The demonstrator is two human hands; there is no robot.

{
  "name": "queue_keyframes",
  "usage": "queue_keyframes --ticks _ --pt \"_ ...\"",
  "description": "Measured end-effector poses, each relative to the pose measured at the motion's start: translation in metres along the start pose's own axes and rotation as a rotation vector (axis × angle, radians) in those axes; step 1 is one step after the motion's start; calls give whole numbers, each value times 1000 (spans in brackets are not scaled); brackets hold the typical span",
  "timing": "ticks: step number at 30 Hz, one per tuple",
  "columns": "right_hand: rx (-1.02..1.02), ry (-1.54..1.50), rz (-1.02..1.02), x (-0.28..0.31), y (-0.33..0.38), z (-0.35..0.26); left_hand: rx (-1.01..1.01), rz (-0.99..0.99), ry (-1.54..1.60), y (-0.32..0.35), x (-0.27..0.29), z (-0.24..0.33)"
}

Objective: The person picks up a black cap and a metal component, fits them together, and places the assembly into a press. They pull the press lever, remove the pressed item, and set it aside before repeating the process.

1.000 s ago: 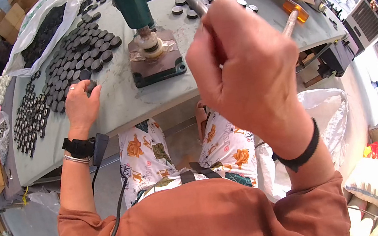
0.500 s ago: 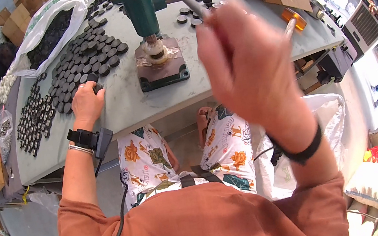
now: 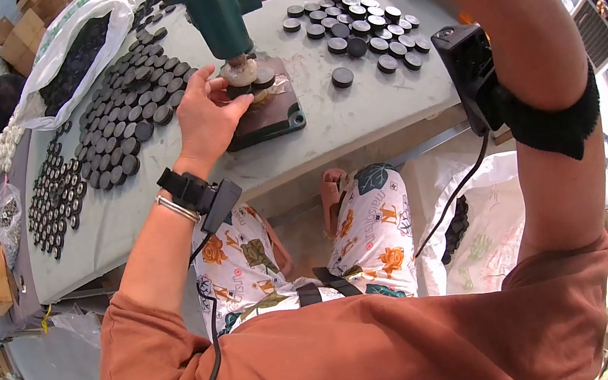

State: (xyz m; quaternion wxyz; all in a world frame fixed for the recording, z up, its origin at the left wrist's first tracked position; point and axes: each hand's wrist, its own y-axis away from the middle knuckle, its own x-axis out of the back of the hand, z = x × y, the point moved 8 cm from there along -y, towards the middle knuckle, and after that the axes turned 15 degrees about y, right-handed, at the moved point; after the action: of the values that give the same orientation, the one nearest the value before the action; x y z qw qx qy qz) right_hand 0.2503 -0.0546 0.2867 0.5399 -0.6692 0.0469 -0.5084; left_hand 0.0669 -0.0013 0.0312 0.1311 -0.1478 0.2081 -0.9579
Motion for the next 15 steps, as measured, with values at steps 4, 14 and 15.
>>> queue_keyframes --ticks 4,14,15 --pt "36 206 311 -6 9 -21 -4 36 -72 -3 6 -7" --pt "-186 57 6 -6 61 -17 4 22 -99 -4 -1 -9" --pt "-223 73 33 -8 72 -20 15 28 -112 -3 1 -10"
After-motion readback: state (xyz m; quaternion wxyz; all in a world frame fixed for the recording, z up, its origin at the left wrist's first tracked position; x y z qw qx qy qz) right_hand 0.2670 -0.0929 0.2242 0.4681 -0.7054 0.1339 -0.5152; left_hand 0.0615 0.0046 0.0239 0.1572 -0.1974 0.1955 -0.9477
